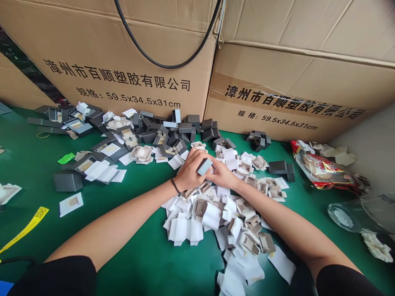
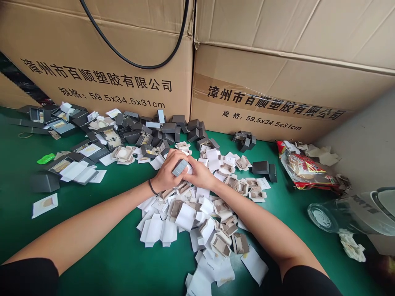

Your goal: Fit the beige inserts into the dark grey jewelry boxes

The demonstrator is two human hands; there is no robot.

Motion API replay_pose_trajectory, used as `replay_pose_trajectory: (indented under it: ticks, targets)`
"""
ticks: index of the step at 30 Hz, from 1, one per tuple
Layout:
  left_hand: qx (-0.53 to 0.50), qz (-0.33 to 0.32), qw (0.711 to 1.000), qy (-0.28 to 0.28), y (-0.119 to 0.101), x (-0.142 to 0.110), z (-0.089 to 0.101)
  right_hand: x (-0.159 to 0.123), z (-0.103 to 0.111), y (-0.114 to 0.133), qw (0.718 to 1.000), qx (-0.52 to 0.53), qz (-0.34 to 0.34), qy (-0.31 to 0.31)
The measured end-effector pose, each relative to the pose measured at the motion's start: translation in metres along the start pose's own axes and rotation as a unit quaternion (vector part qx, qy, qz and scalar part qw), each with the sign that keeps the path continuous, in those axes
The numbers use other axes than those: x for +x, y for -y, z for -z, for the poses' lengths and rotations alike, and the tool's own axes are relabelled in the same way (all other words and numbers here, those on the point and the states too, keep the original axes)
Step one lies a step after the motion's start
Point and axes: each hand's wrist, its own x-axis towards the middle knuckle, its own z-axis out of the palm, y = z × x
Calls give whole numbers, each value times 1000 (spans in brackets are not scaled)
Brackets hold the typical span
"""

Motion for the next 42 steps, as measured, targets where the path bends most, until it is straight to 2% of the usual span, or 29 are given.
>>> replay_pose_trajectory:
  ticks: [3,15,19,24,31,37,42]
  targets:
    - [4,11,1000,-10,1,-1,-1,0,0,1,1000,-23,6,-4]
    - [20,35,999,19,-1,0,0,0,0,-6,999,-19,37,12]
    - [23,38,999,13,-1,-1,0,0,-2,-2,998,-43,36,-8]
    - [31,78,996,-15,0,-2,-1,-2,-2,3,997,-56,27,-43]
    - [35,73,997,-21,1,-3,-3,-1,3,2,999,31,1,-8]
    - [65,46,997,-12,1,-2,-3,1,0,0,995,93,-13,-15]
    - [55,54,997,-15,2,-2,-3,3,1,-1,990,137,-36,-2]
